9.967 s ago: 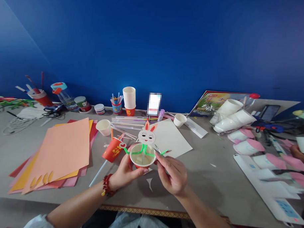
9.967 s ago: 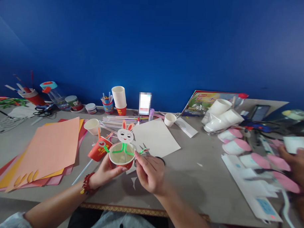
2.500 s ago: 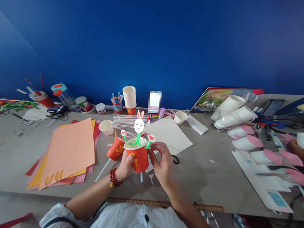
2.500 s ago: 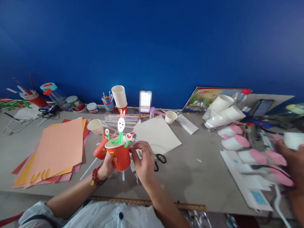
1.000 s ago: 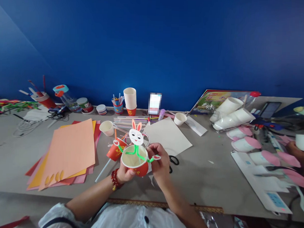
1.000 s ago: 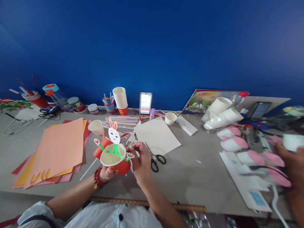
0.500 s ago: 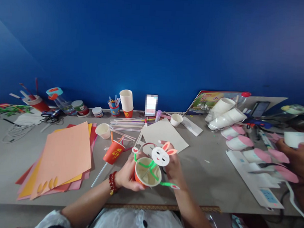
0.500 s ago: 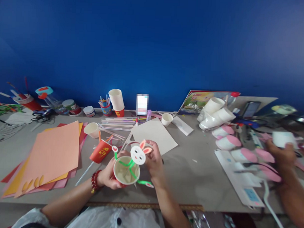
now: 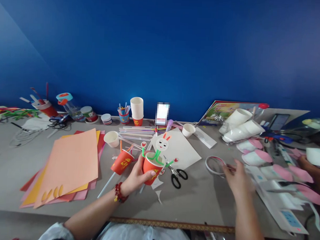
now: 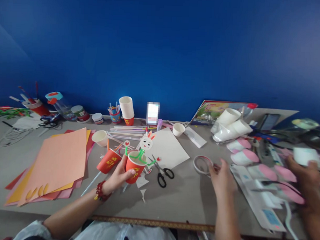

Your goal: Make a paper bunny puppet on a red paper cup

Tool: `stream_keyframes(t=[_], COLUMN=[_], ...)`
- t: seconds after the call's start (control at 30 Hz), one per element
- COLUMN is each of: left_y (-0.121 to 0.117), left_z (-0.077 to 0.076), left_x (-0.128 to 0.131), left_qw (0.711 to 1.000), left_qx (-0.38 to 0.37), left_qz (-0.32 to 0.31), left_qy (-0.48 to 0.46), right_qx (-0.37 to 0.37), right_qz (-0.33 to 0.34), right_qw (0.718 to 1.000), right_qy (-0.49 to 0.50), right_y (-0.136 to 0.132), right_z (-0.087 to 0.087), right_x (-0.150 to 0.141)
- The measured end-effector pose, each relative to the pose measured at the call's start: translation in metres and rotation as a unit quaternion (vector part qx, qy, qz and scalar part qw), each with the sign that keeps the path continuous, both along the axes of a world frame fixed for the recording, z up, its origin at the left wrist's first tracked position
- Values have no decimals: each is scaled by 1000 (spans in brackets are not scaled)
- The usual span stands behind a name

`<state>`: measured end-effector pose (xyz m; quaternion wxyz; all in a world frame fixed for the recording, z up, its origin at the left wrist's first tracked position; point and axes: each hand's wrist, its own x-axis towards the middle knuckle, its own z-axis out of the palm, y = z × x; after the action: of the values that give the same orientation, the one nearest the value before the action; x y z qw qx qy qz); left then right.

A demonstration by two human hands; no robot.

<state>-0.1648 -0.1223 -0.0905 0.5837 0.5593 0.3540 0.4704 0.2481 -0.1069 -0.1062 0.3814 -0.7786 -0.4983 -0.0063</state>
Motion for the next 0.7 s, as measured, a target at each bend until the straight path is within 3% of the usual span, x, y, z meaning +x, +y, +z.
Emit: stream_keyframes(t=[0.07, 0.13, 0.2, 0.27, 0.33, 0.4, 0.5, 0.7], left_y=[1, 1, 1, 0, -1, -1, -2, -1], left_z=[2, 4, 6, 7, 7, 4, 2, 4], left_x=[1, 1, 1, 1, 1, 0, -2, -2], left_qw=[998, 992, 987, 981, 973, 962, 947, 922], left_qx=[37, 68, 93, 117, 141, 166, 194, 226], left_qz=[29, 46, 43, 39, 37, 35, 40, 74], left_qy=[49, 96, 125, 151, 182, 214, 254, 306], right_qx=[49, 131, 179, 148, 78, 29, 4, -36], right_qz=[-47, 15, 122, 259, 378, 438, 461, 443], right_qw=[994, 990, 974, 930, 867, 823, 796, 778], right_qy=[-90, -58, 69, 213, 314, 362, 393, 443], right_y=[-5, -11, -17, -20, -21, -18, -12, -8], right_z=[9, 23, 40, 56, 70, 77, 77, 67], right_x=[-19, -55, -100, -147, -186, -215, -236, -244])
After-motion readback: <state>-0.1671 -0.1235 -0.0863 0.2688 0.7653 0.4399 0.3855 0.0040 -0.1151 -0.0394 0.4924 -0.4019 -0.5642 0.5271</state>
